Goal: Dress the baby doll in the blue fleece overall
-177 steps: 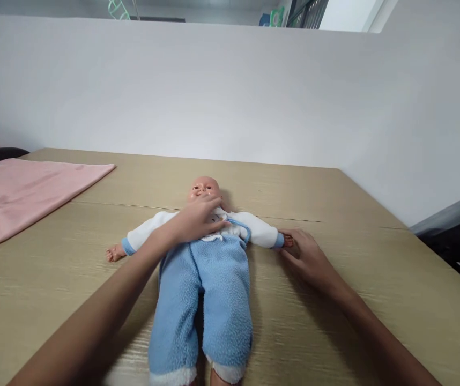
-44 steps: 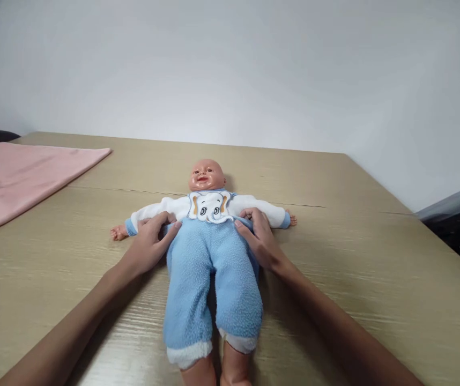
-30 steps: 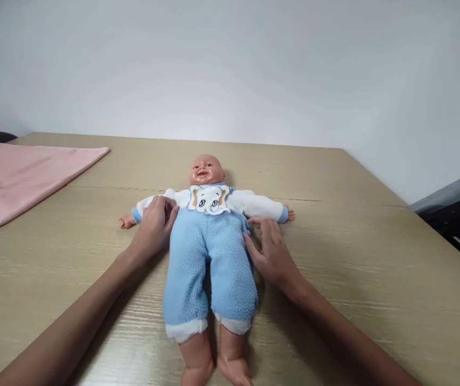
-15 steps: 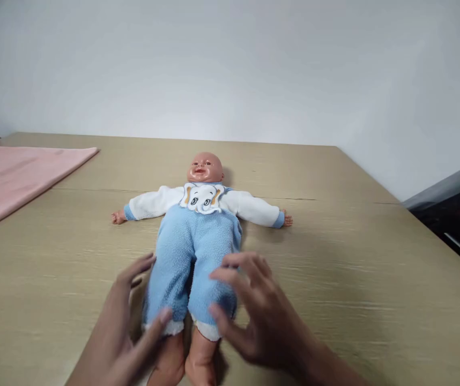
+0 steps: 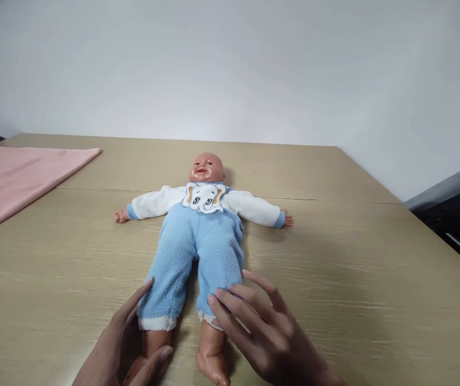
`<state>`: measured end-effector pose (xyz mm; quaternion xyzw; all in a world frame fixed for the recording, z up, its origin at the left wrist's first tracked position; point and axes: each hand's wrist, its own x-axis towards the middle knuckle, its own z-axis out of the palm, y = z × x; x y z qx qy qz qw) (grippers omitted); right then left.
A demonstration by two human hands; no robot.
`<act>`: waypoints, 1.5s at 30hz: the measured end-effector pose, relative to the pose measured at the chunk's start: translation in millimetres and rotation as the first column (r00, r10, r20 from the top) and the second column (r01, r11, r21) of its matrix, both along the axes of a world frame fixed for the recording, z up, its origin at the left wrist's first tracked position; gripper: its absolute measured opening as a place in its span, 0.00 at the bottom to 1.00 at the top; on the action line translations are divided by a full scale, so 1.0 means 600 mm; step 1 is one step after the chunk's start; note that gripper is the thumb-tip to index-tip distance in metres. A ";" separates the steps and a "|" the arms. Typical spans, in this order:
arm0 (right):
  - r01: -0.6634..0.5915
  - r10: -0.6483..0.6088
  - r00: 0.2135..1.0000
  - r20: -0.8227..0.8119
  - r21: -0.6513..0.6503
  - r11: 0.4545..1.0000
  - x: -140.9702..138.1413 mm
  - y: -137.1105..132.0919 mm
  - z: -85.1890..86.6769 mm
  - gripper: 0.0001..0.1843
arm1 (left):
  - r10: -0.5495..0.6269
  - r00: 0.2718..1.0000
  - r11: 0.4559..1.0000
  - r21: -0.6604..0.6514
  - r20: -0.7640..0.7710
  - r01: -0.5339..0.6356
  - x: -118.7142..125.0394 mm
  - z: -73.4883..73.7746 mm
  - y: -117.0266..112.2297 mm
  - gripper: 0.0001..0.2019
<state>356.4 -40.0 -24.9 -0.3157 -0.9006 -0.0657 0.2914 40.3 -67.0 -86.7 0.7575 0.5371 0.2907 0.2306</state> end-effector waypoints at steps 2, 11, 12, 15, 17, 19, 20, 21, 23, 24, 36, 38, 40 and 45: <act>0.003 -0.002 1.000 -0.026 0.034 0.999 -0.008 -0.001 0.002 0.15 | 0.013 1.000 1.000 0.007 0.019 -0.013 0.004 -0.003 -0.006 0.42; 0.210 -0.277 0.912 -0.304 -0.236 0.949 -0.066 -0.012 -0.018 0.07 | 0.079 0.996 0.992 0.099 -0.037 -0.075 0.010 -0.014 -0.005 0.44; 0.206 -0.286 0.906 -0.311 -0.267 0.941 -0.068 -0.014 -0.020 0.07 | 0.083 0.995 0.992 0.104 -0.053 -0.077 0.011 -0.013 -0.004 0.44; 0.197 -0.354 0.869 -0.345 -0.415 0.888 -0.072 -0.017 -0.023 0.06 | 0.111 0.982 0.963 0.262 -0.150 -0.068 0.019 0.000 -0.005 0.42; 0.183 -0.406 0.838 -0.363 -0.515 0.837 -0.073 -0.017 -0.025 0.08 | 0.212 0.952 0.899 0.427 -0.221 -0.101 0.032 0.020 -0.006 0.36; 0.169 -0.435 0.818 -0.377 -0.565 0.807 -0.074 -0.017 -0.026 0.09 | 0.291 0.927 0.844 0.519 -0.238 -0.132 0.049 0.046 -0.005 0.25; 0.164 -0.441 0.812 -0.382 -0.577 0.801 -0.074 -0.018 -0.026 0.09 | 0.274 0.932 0.844 0.524 -0.237 -0.115 0.059 0.060 -0.002 0.20; 0.160 -0.445 0.808 -0.386 -0.583 0.796 -0.075 -0.019 -0.026 0.09 | 0.226 0.944 0.854 0.514 -0.240 -0.073 0.069 0.073 0.003 0.16; 0.156 -0.454 0.798 -0.397 -0.591 0.792 -0.076 -0.021 -0.026 0.08 | 0.116 0.964 0.887 0.462 -0.239 0.008 0.088 0.095 0.017 0.11; 0.158 -0.462 0.789 -0.405 -0.594 0.789 -0.077 -0.022 -0.026 0.09 | 0.091 0.971 0.902 0.432 -0.220 0.013 0.098 0.104 0.026 0.09; 0.288 -0.354 0.884 -0.305 -0.239 0.927 -0.087 -0.035 -0.030 0.16 | -0.046 0.991 0.919 0.383 -0.123 0.090 0.112 0.105 0.062 0.09; 0.305 -0.358 0.892 -0.277 -0.216 0.928 -0.087 -0.036 -0.035 0.16 | -0.057 0.993 0.929 0.359 -0.104 0.091 0.110 0.105 0.063 0.10; 0.309 -0.350 0.903 -0.250 -0.190 0.932 -0.087 -0.036 -0.039 0.15 | -0.058 0.994 0.938 0.337 -0.094 0.087 0.109 0.106 0.064 0.09; 0.320 -0.345 0.913 -0.215 -0.145 0.936 -0.083 -0.034 -0.041 0.13 | -0.040 0.987 0.914 0.393 -0.153 0.098 0.104 0.097 0.068 0.11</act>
